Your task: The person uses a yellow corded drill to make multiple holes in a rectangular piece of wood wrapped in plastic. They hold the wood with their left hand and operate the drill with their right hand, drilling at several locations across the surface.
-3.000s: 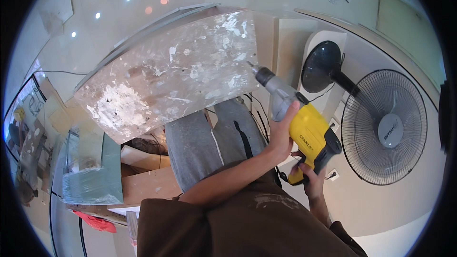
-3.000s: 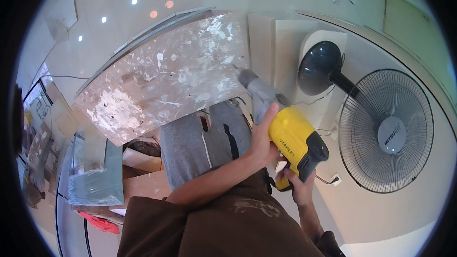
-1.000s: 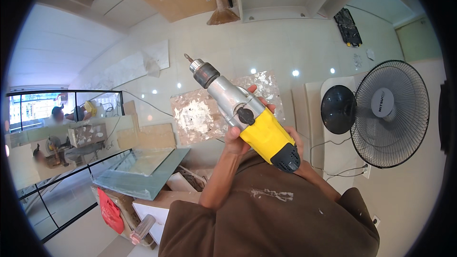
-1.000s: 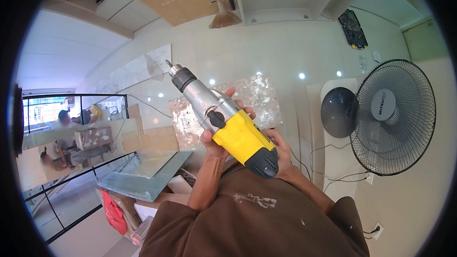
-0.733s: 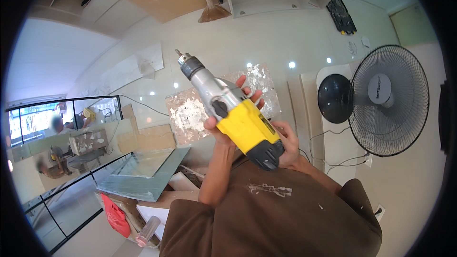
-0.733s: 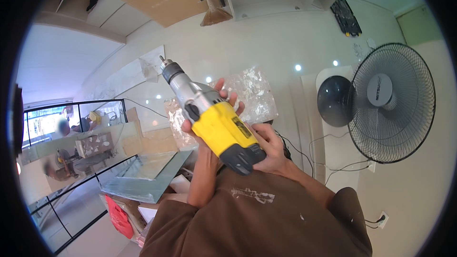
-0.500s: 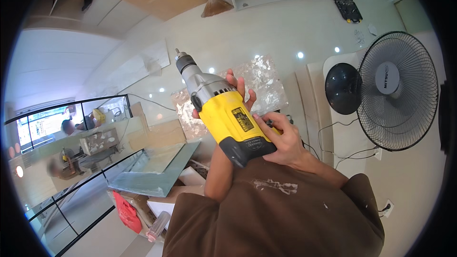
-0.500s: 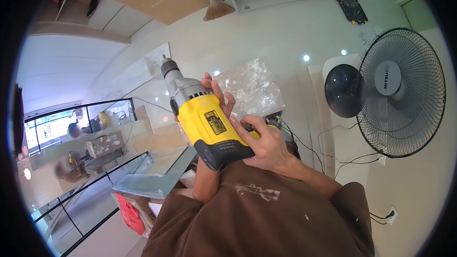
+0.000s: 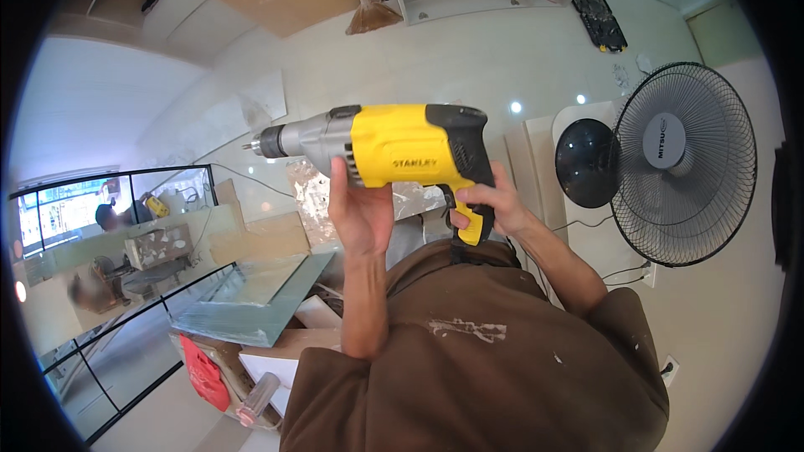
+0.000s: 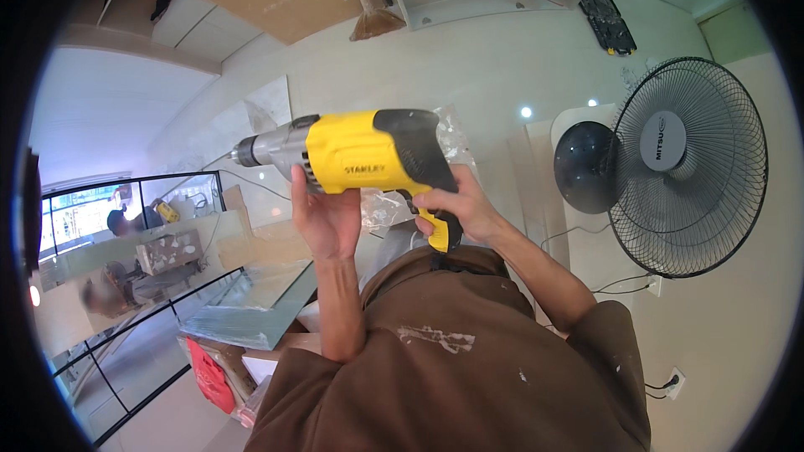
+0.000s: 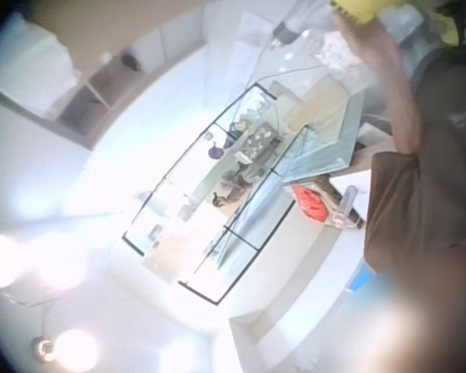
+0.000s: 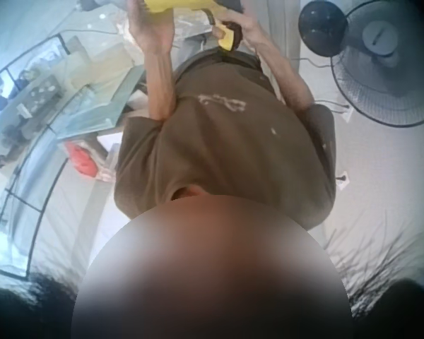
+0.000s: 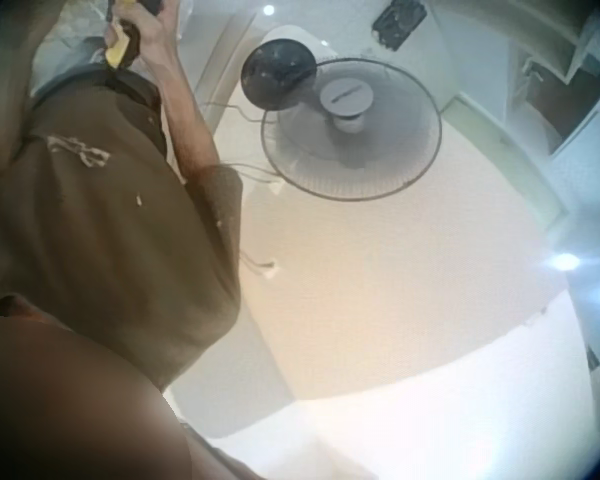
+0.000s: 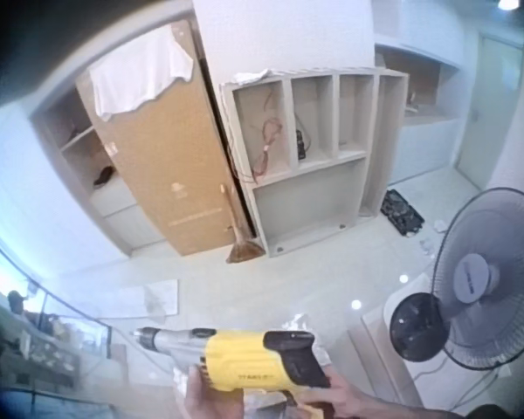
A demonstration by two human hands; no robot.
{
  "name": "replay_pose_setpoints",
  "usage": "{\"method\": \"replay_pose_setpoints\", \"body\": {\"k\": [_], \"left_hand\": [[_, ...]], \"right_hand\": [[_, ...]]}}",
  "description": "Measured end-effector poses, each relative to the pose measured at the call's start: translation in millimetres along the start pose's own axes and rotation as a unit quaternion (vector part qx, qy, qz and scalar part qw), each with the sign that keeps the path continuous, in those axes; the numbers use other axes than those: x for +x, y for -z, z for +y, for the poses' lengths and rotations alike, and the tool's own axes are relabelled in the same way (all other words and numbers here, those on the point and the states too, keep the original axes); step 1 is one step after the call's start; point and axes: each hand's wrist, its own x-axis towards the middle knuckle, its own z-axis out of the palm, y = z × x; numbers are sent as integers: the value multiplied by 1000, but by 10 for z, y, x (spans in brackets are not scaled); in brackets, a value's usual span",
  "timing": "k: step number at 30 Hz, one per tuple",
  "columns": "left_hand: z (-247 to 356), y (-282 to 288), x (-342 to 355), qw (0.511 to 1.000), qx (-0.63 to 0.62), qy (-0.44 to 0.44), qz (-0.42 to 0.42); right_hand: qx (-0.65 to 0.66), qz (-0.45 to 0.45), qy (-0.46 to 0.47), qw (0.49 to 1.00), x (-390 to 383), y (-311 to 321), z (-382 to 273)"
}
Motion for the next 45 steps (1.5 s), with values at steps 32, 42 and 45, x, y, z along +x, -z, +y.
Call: {"method": "replay_pose_setpoints", "body": {"k": [32,42,45], "left_hand": [[26,-465,-29,916,288,-225,163],[22,-415,-50,922,294,-225,118],[-16,-404,-52,933,264,-221,103]], "right_hand": [[-76,153,-40,985,142,-351,18],[-166,153,42,973,157,-290,154],[-142,166,52,975,93,-258,112]]}}
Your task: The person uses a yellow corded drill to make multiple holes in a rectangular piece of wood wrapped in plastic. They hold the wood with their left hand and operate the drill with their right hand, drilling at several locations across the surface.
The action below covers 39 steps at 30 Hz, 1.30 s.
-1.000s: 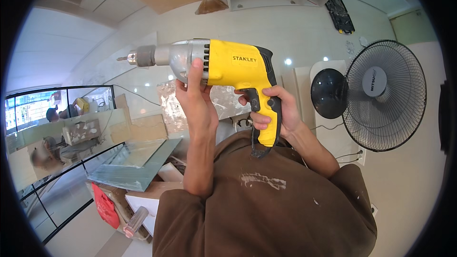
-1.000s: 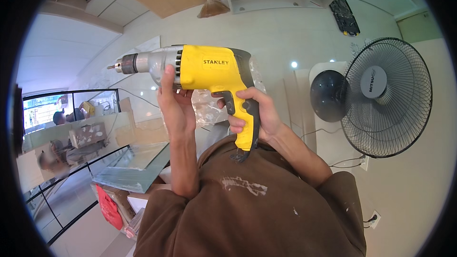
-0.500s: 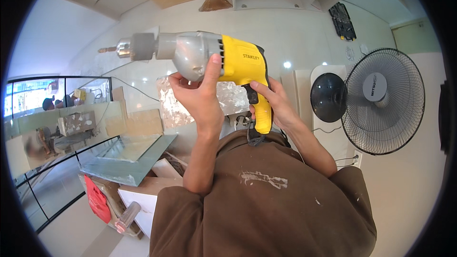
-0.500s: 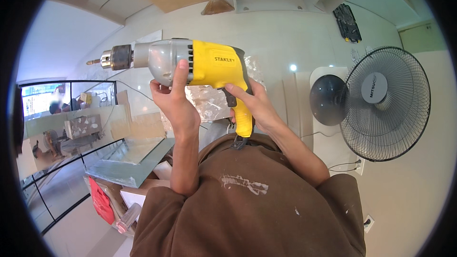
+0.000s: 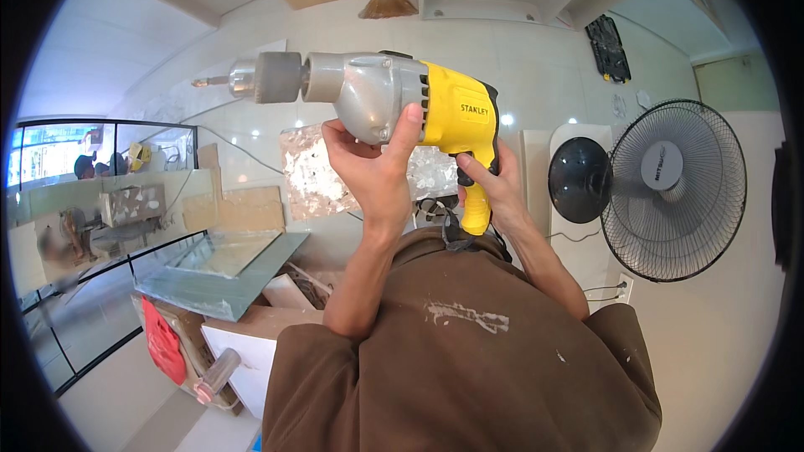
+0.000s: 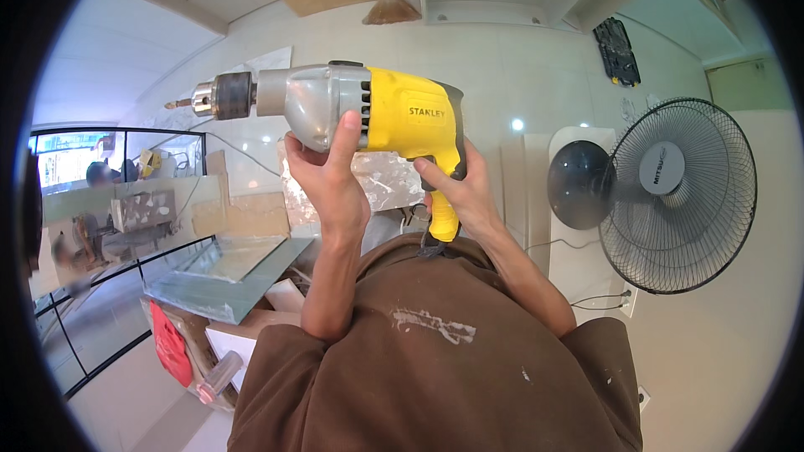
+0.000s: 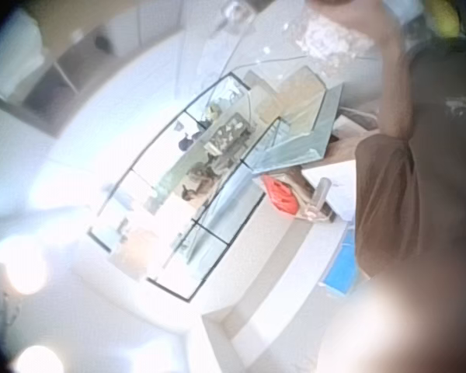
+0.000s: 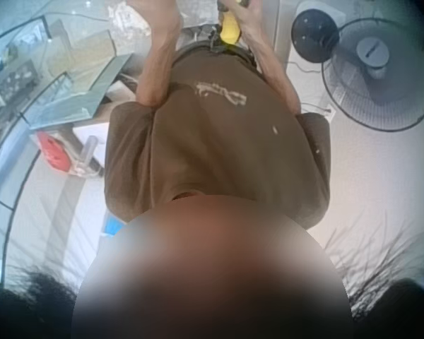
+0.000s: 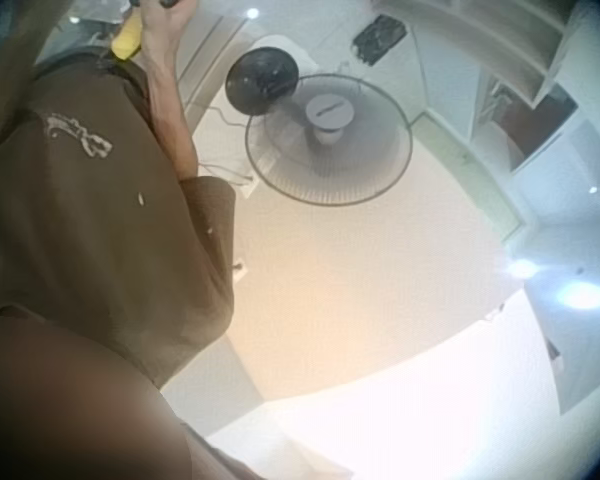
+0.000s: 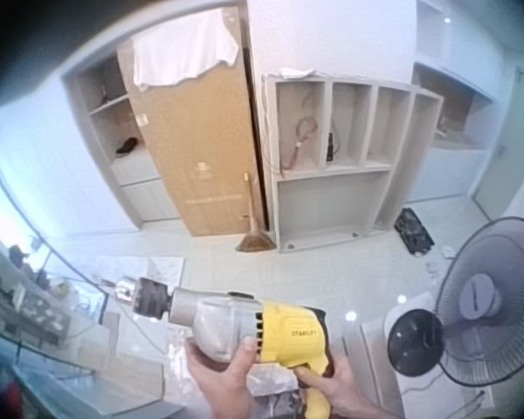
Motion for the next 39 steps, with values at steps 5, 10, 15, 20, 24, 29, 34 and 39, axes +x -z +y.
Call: {"method": "replay_pose_setpoints", "body": {"k": [5,10,15,20,24,29,34,39], "left_hand": [[-48,-17,-4,999,-23,18,-17],[-101,-5,-64,999,-11,-14,-35],[-215,50,-4,996,-71,19,-56],[-423,113,-19,950,-219,179,-136],[-786,3,-291,872,-301,357,-147],[-1343,-156,-629,717,-356,583,-141],[-2041,-233,-932,614,-342,705,-101],[-2602,-149,-1010,595,-311,737,-76]], "right_hand": [[-47,39,29,998,21,-38,17],[-102,72,72,990,27,-55,56],[-146,64,127,979,7,60,-5],[93,-47,-4,995,-253,485,48],[105,-91,-90,986,-566,805,251],[-95,120,-85,985,-1166,722,418],[-148,296,-154,931,-1146,666,594],[-172,327,-191,909,-881,849,801]]}}
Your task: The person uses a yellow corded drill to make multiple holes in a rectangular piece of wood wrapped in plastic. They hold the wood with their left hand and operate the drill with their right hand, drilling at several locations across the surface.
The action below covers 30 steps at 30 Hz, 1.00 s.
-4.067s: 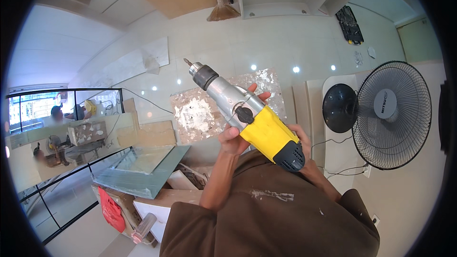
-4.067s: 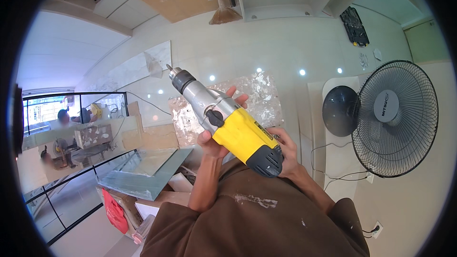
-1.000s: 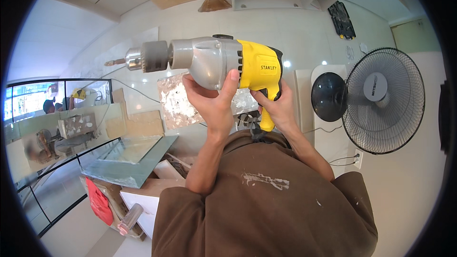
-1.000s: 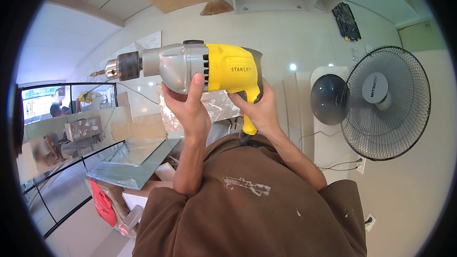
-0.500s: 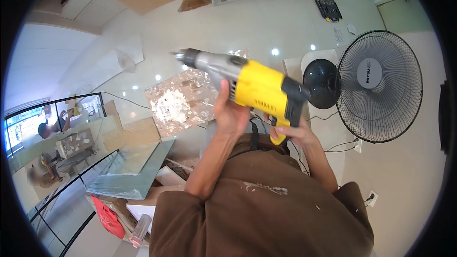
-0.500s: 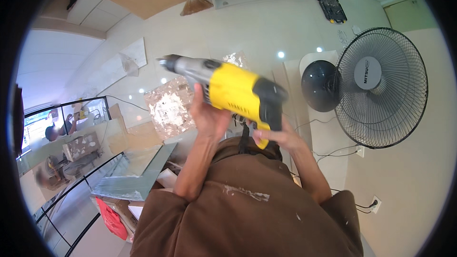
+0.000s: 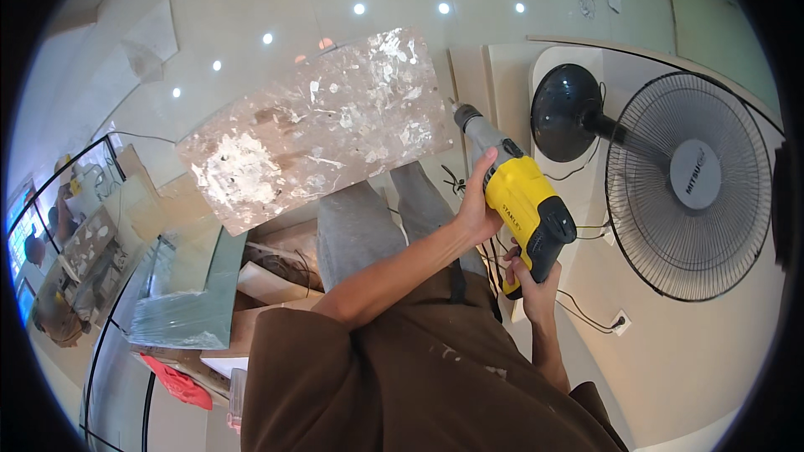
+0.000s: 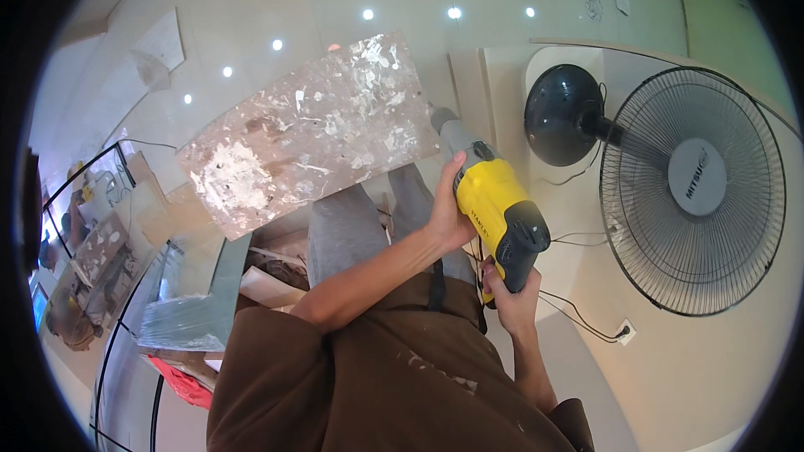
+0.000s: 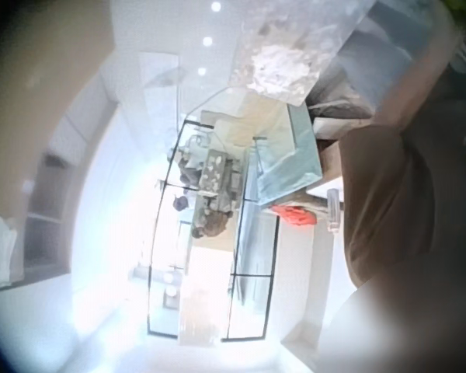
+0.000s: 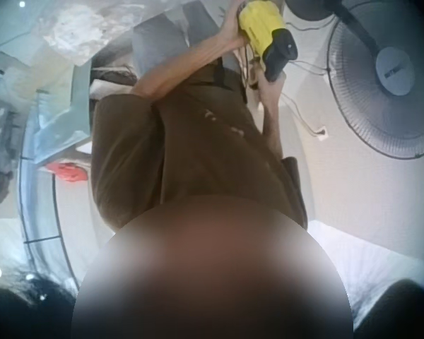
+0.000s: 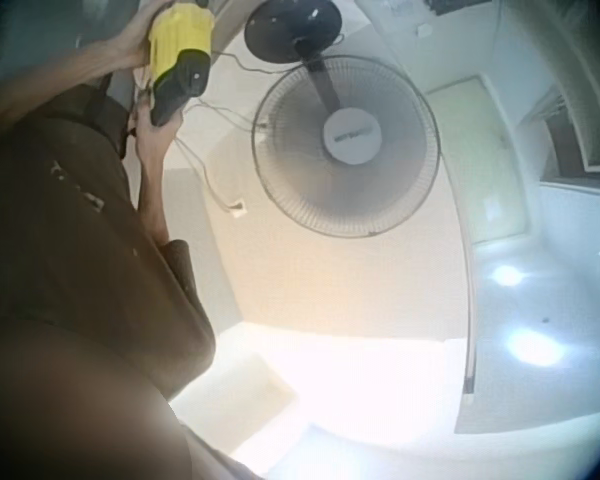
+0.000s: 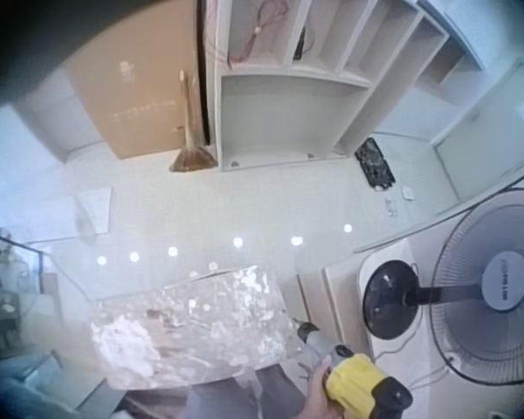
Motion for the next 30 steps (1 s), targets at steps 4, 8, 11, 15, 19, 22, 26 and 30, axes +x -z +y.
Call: {"method": "replay_pose_setpoints", "body": {"k": [4,8,11,15,19,22,26,30], "left_hand": [[134,149,147,999,-41,5,4],[240,226,239,998,-68,4,7],[309,263,314,996,-84,11,19],[326,280,373,996,-84,4,14],[323,270,395,995,-97,15,8],[355,234,389,994,-104,20,11],[394,143,373,995,-100,-6,22],[411,84,370,995,-93,1,39]], "right_hand": [[-51,-8,-44,998,201,-70,74],[-75,-14,-60,995,360,-131,50],[-76,-2,-64,995,470,-190,-5],[-82,14,-65,994,514,-252,-62],[-91,12,-74,993,528,-223,-90],[-107,-6,-79,991,557,-199,-116],[-87,11,-84,993,581,-229,-192],[-80,23,-88,993,591,-255,-300]]}}
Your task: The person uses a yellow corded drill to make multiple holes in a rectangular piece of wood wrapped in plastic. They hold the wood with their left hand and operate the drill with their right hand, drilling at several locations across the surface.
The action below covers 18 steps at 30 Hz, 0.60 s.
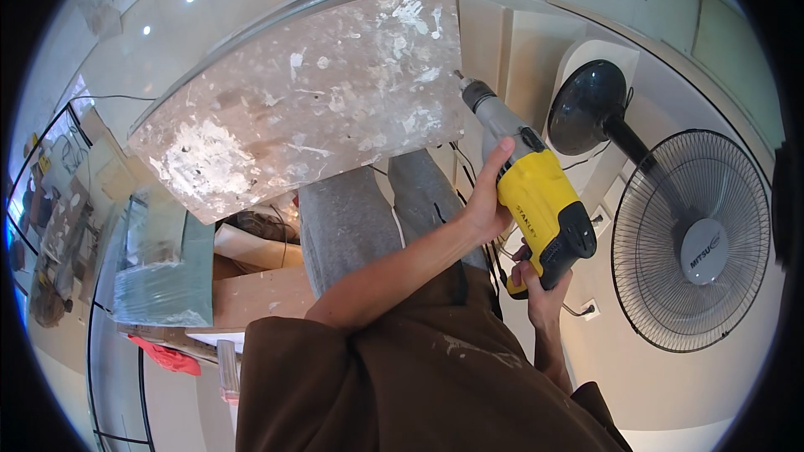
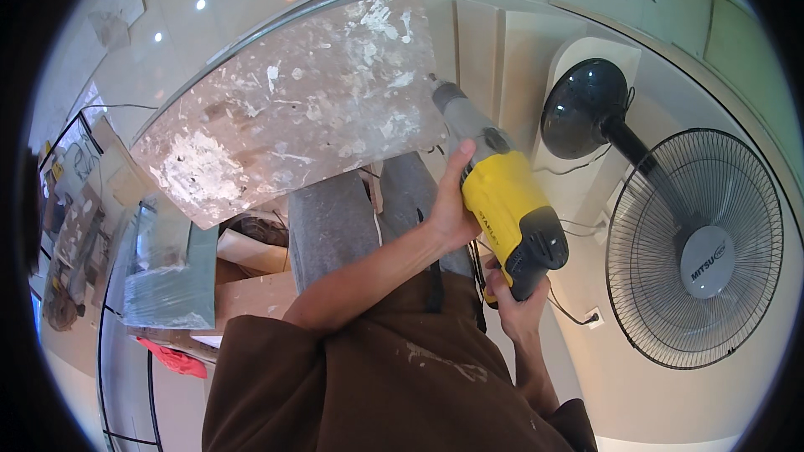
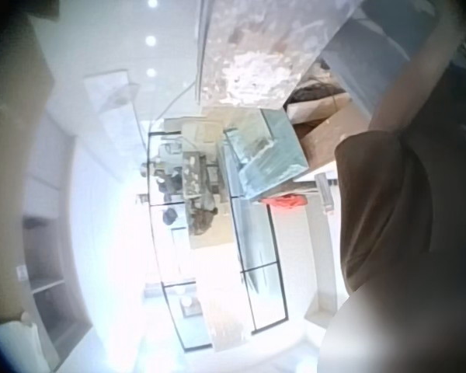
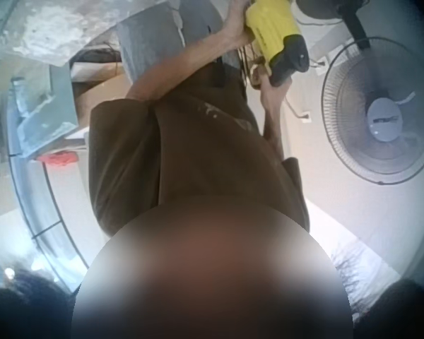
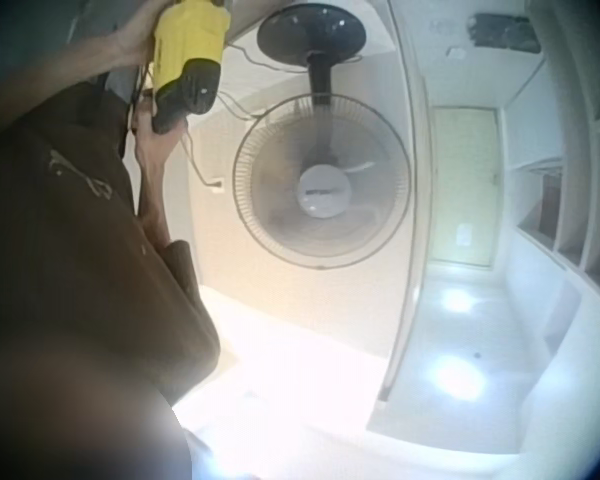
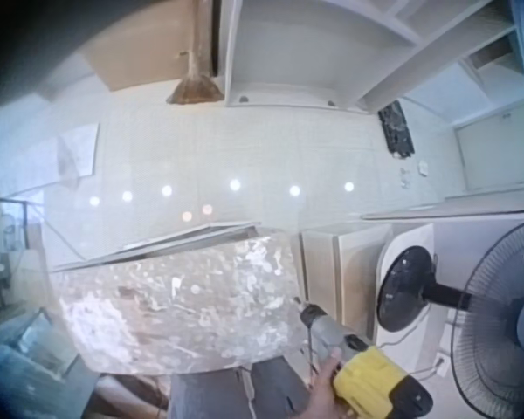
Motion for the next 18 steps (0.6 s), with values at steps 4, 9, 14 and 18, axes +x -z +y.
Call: {"method": "replay_pose_setpoints", "body": {"k": [4,9,14,18], "left_hand": [[-18,4,2,1000,14,11,24],[-39,19,17,999,26,7,26],[-18,0,18,999,28,7,25],[7,-25,1,999,19,19,35]], "right_hand": [[15,-10,-2,1000,-16,-12,-54],[22,-15,-5,1000,-23,-4,-111],[18,-12,-6,1000,-24,-21,-144],[28,-17,-10,999,-25,-20,-160]]}}
